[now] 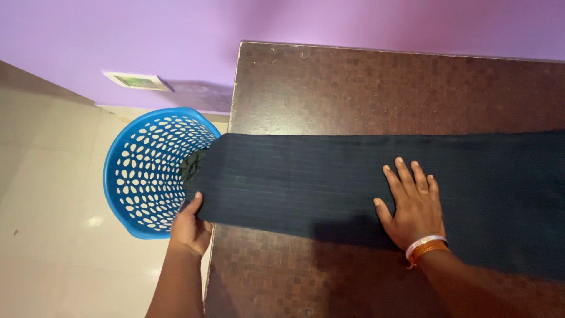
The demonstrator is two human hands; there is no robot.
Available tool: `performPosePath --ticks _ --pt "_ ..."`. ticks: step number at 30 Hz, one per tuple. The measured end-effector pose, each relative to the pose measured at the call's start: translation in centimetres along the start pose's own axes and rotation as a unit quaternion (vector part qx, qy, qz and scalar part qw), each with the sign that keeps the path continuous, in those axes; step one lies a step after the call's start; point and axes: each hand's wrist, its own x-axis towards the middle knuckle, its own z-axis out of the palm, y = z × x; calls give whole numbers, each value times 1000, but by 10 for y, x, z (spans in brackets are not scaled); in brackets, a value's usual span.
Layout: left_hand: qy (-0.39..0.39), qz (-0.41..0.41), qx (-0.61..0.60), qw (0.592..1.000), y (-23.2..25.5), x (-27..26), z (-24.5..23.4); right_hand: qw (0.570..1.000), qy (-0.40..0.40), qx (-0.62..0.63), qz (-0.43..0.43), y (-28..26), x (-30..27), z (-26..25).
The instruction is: The person folds a pair of pants on a table and places them into a suitcase, then retrieves a shirt from a basket and spreads it out on the table.
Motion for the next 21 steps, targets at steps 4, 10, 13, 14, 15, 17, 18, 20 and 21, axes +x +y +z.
performPosePath --ticks 4,10,13,14,15,17,18,20,21 --pt "44 177 61 981 -1 -24 42 1000 11 13 -4 2 -1 3" --pt "114 422 461 772 -42 -100 139 999 24 27 -12 4 -4 6" --pt "-41 549 452 702 -88 -121 176 999 21 27 -17 5 -3 5" --pt "-80 552 477 680 -103 -129 180 999 21 27 -16 6 -3 4" --pt "-80 552 477 679 -116 -130 185 999 23 36 -16 5 -2 3" --pt "-186 412 639 622 -138 -129 186 999 24 43 -13 6 -4 2" --pt "-188 413 639 621 -144 -129 182 999 18 36 -12 5 -3 2" --pt "-219 395 729 515 -151 -131 174 999 10 29 -10 4 -2 1" --pt "-219 394 729 515 -152 -134 169 999 17 37 -11 4 -3 0"
